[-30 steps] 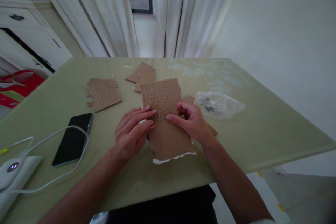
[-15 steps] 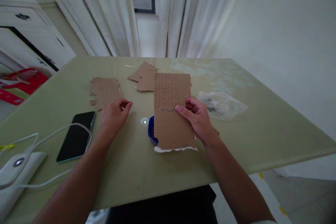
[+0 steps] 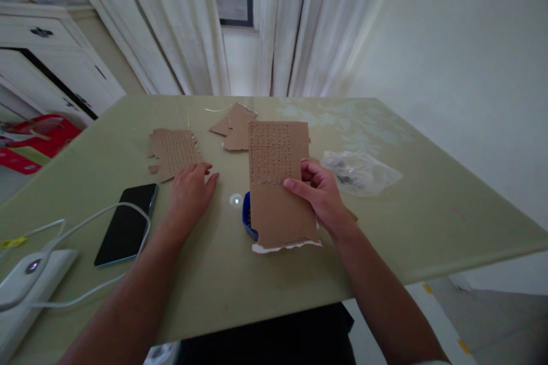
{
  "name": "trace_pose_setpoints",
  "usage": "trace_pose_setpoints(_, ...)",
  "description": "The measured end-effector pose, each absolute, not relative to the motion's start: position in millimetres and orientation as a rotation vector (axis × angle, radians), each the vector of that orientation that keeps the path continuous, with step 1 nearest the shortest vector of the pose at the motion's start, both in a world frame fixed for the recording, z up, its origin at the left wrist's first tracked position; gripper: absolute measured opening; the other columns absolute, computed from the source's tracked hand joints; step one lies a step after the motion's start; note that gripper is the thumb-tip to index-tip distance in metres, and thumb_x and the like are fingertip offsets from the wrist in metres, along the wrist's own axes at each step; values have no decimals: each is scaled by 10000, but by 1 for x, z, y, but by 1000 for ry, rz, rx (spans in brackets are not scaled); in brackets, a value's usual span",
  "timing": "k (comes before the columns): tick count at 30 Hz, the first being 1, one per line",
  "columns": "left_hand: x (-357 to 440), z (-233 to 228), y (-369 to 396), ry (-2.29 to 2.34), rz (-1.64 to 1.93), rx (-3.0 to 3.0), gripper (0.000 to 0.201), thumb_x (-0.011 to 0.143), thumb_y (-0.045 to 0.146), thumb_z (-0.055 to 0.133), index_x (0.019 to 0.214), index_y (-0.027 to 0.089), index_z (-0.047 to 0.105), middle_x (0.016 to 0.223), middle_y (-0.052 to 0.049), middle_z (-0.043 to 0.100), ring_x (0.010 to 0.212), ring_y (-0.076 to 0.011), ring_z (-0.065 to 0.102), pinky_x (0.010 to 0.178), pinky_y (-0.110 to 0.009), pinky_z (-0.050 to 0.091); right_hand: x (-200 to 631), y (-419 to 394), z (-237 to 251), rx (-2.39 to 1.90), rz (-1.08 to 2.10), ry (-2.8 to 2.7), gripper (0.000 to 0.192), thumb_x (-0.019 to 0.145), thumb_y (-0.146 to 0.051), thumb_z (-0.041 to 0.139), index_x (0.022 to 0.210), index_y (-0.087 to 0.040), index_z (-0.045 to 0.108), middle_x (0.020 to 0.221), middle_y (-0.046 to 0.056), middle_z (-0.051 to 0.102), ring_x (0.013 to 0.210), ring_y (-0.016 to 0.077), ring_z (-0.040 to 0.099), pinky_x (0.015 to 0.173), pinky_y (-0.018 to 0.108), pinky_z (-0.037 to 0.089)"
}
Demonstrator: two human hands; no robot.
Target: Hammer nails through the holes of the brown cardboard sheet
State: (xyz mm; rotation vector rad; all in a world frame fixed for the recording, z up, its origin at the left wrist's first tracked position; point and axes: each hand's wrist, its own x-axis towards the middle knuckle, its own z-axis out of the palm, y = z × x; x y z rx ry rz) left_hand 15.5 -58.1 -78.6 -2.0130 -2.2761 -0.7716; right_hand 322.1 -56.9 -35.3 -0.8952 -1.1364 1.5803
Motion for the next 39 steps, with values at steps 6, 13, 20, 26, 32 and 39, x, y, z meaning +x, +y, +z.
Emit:
trace_pose_setpoints(6,64,-63,-86,-1389,-1520,-2355,158,1055,229,695,1187,223,781,1168,-87,801,1059,-230,757,936,-351,607,323,-60,-37,-823,1663,-1163,429,712,-454,1060,971,-259,779,994,11,867,805,174,811,746,304,672)
trace_pose_setpoints(13,79,-56,-100,-1211,-1646,-2366,123,1012,91,717,1030,211,738,1015,-42,780,890,-169,705,805,-292,577,324,-58,-38,-803,1669,-1203,373,731,-424,1058,943,-260,798,956,-8,854,803,140,785,736,252,640)
trace_pose_setpoints(20,81,-64,-102,-1254,-1691,-2340,119,1001,116,731,962,228,742,979,-30,757,873,-177,687,784,-317,566,320,-58,-37,-878,1600,-1340,384,741,-464,1040,931,-245,788,920,2,833,776,155,752,695,266,604)
trace_pose_setpoints(26,79,-63,-104,-1534,-1833,-2201,430,1075,221,649,1501,276,673,1443,-127,707,1225,-257,709,933,-399,621,320,-60,-33,-930,1493,-1285,413,748,-499,1026,974,-247,790,961,21,839,812,173,765,730,291,619)
trace_pose_setpoints(32,78,-55,-107,-1228,-1528,-2292,174,998,231,801,1151,313,811,1327,-76,828,1262,-308,755,1118,-545,593,322,-61,-32,-916,1426,-1391,373,805,-532,985,932,-252,774,901,22,819,789,193,756,668,298,592)
trace_pose_setpoints(39,84,-59,-112,-1065,-1795,-2441,158,1109,146,577,1116,285,653,1260,-61,866,1143,-231,829,1161,-554,562,316,-61,-38,-909,1343,-1548,325,853,-502,956,965,-239,800,870,14,804,753,170,724,641,271,528)
